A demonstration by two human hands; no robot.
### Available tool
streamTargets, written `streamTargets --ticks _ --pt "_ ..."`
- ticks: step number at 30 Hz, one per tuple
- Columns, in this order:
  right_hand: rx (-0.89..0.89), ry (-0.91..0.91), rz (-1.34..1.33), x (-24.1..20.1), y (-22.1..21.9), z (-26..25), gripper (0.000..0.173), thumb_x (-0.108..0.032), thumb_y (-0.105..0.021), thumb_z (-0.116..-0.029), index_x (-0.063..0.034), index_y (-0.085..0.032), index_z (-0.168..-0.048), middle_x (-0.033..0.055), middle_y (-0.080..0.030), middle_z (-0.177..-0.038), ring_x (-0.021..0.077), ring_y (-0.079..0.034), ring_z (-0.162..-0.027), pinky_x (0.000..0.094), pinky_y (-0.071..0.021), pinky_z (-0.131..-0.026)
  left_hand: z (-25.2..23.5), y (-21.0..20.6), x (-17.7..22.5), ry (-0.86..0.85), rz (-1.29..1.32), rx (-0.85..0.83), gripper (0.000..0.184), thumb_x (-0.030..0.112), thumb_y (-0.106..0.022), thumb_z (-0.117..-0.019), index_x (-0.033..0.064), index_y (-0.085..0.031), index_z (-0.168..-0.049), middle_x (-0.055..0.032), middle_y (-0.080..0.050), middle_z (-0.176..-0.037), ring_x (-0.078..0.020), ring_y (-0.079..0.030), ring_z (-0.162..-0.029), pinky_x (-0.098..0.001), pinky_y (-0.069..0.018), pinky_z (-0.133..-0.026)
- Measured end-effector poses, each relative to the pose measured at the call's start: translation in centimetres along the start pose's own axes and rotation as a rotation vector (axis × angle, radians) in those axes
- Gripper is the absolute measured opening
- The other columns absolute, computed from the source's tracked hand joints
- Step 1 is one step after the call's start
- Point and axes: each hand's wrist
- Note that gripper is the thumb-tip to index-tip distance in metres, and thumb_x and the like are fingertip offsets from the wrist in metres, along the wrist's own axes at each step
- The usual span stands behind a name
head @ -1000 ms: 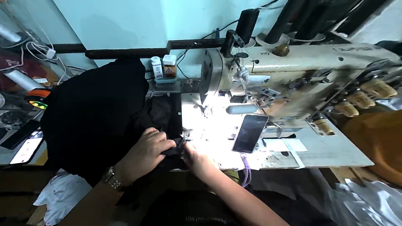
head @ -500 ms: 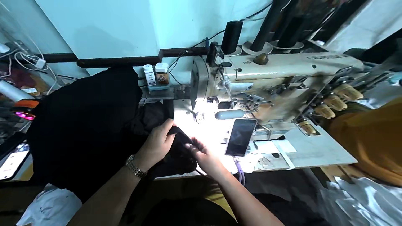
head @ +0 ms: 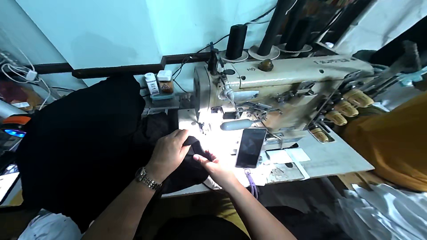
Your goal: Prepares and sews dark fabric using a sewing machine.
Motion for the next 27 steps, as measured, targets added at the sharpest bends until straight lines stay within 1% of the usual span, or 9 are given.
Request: streamTargets --ticks 2,8,11,13,15,18,22,24,27 --pt "0.017 -0.002 0.018 -0.2 0.3 0.1 0.018 -0.02 -0.064 -0.1011 -0.0068 -0.071 -0.111 -0.0031 -0.075 -0.095 -0.0006 -0.069 -0.088 0.0209 -0.057 -0.085 0.0 0.0 0.0 0.052 0.098 0.01 0.016 0.018 -0.066 -0.0942 0.008 -0.073 -0.103 -0.0061 -0.073 -0.093 -0.0174 -0.072 -0.086 -0.0393 -0.0607 -0.078" --pt "0.059 0.037 0.023 -0.2 0.6 0.2 0.02 -0.02 -0.061 -0.1028 -0.005 -0.072 -0.11 -0.0022 -0.076 -0.096 -0.0021 -0.069 -0.089 0.0195 -0.0567 -0.086 -0.8 0.0 0.1 0.165 0.163 0.047 0.014 0.025 -0.068 -0.0953 0.0119 -0.073 -0.097 -0.0005 -0.071 -0.085 -0.0099 -0.069 -0.081 -0.0349 -0.059 -0.075" --pt "0.109 0.128 0.057 0.8 0.7 -0.2 0.02 -0.019 -0.059 -0.1036 -0.004 -0.071 -0.107 -0.0013 -0.074 -0.091 -0.001 -0.069 -0.084 0.0193 -0.0569 -0.081 -2.1 -0.6 -0.3 0.201 0.127 0.069 0.015 0.025 -0.069 -0.0958 0.011 -0.074 -0.098 -0.0025 -0.073 -0.087 -0.0143 -0.071 -0.081 -0.0407 -0.0593 -0.075" --pt "0.155 0.259 0.091 2.1 0.9 -0.3 0.023 -0.015 -0.059 -0.1023 -0.0004 -0.07 -0.116 0.0021 -0.076 -0.098 0.0011 -0.07 -0.09 0.0201 -0.0579 -0.086 -3.3 -1.0 -0.7 0.225 0.061 0.039 0.015 0.025 -0.071 -0.0949 0.0097 -0.074 -0.097 -0.0056 -0.073 -0.086 -0.0203 -0.072 -0.081 -0.0471 -0.0591 -0.074" --pt "0.169 0.376 0.142 3.5 1.4 -0.3 0.031 -0.012 -0.058 -0.1023 0.0014 -0.065 -0.13 0.0055 -0.076 -0.109 0.0042 -0.071 -0.1 0.0223 -0.0573 -0.093 -4.4 -1.4 -1.0 0.276 -0.02 -0.083 0.019 0.028 -0.072 -0.094 0.0091 -0.075 -0.095 -0.0092 -0.073 -0.086 -0.0267 -0.073 -0.083 -0.0533 -0.0586 -0.074" --pt "0.165 0.471 0.261 4.4 2.6 0.2 0.029 -0.007 -0.054 -0.1027 -0.0016 -0.07 -0.126 0.0059 -0.074 -0.123 0.0058 -0.068 -0.115 0.024 -0.0539 -0.103 -6.4 -2.3 -0.9 0.378 -0.128 -0.37 0.025 0.033 -0.067 -0.0959 0.0103 -0.077 -0.1 -0.0129 -0.075 -0.096 -0.0332 -0.072 -0.096 -0.0581 -0.0562 -0.083" --pt "0.26 0.497 0.528 3.9 3.8 0.3 0.029 -0.009 -0.054 -0.0995 -0.0089 -0.076 -0.118 0.0018 -0.078 -0.11 0.0027 -0.071 -0.102 0.0219 -0.0568 -0.093 -7.7 -4.8 -1.1 0.298 -0.141 -0.301 0.023 0.027 -0.067 -0.0959 0.0049 -0.074 -0.095 -0.0167 -0.074 -0.092 -0.0363 -0.073 -0.091 -0.0589 -0.0565 -0.078" --pt "0.307 0.514 0.674 3.3 3.9 -0.3 0.03 -0.009 -0.054 -0.0969 -0.0112 -0.077 -0.118 0.0022 -0.078 -0.107 0.0077 -0.073 -0.1 0.0279 -0.0586 -0.09 -8.5 -5.7 -1.2 0.269 -0.154 -0.257 0.021 0.023 -0.068 -0.0931 0.0029 -0.073 -0.093 -0.0176 -0.073 -0.093 -0.0366 -0.072 -0.093 -0.0587 -0.0559 -0.078" --pt "0.328 0.475 0.886 2.2 3.6 -1.2 0.034 -0.009 -0.055 -0.094 -0.0127 -0.076 -0.121 0.0051 -0.077 -0.109 0.019 -0.074 -0.102 0.0413 -0.0598 -0.088 -9.8 -6.1 -1.3 0.292 -0.119 -0.303 0.027 0.027 -0.072 -0.0927 0.0025 -0.073 -0.105 -0.019 -0.073 -0.104 -0.0368 -0.069 -0.104 -0.0587 -0.0527 -0.089"
Point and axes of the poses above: each hand's wrist, its own z-axis away from the middle knuckle, its own y-axis out of the back of the hand, x = y × z
